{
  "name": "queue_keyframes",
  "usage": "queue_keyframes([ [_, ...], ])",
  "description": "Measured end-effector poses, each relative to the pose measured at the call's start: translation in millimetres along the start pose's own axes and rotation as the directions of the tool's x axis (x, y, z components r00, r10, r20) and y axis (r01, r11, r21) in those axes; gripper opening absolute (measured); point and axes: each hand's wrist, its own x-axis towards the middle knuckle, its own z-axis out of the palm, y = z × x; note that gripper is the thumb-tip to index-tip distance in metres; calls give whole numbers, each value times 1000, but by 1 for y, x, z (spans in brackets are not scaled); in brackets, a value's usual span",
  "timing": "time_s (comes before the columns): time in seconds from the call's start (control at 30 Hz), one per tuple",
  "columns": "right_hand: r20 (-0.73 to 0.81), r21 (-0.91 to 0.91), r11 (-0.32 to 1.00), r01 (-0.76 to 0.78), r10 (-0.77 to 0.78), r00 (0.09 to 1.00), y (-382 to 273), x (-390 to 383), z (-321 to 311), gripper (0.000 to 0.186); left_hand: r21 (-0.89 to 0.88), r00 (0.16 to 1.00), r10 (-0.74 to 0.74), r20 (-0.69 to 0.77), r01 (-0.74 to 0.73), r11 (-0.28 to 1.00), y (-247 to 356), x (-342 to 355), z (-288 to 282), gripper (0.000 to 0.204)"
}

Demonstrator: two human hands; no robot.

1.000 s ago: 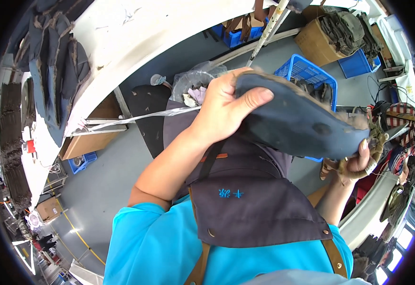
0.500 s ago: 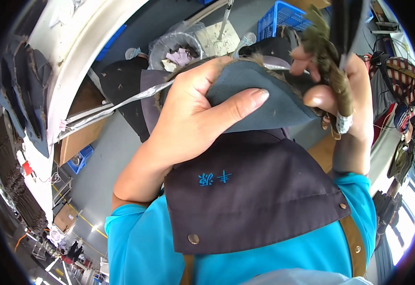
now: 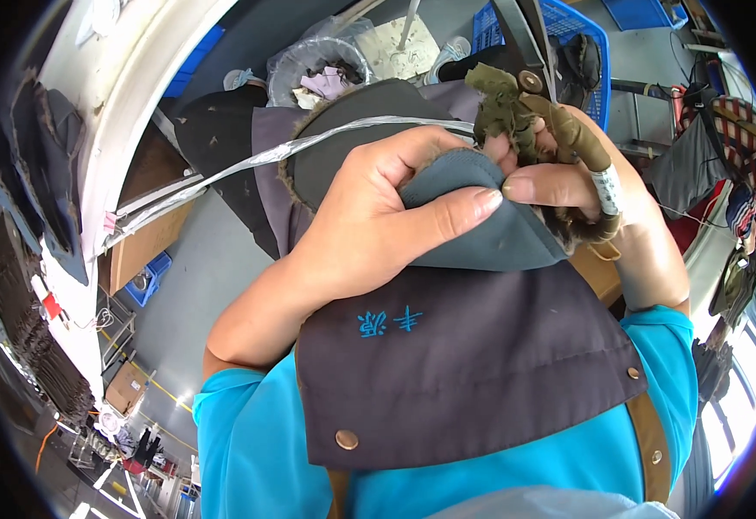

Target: Trimming the fur lining and edges of a leather component using scissors.

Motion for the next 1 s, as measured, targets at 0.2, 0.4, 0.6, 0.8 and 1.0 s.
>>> queue_keyframes([
  [0.2, -438, -502, 857, 117, -369, 820, -13, -20, -3, 32, 33, 967, 171, -190, -167, 985, -3, 2, -2, 14],
  [0.4, -325, -728, 669, 150, -530, 783, -6, -57, 2, 66, 91, 895, 304, -326, -290, 953, -5, 2, -4, 16],
  [0.6, -160, -929, 366, 44, -508, 846, -3, -47, 3, 43, 37, 930, 265, -256, -265, 964, -1, -3, 2, 22],
  [0.8, -89, -945, 320, 71, -458, 884, -3, -47, -3, 24, -188, 969, 66, -238, -112, 976, 5, -6, 6, 23],
  [1.0, -62, -952, 299, 60, -382, 922, -3, -49, -4, 27, 32, 941, 291, -173, -289, 957, -7, -9, 1, 22],
])
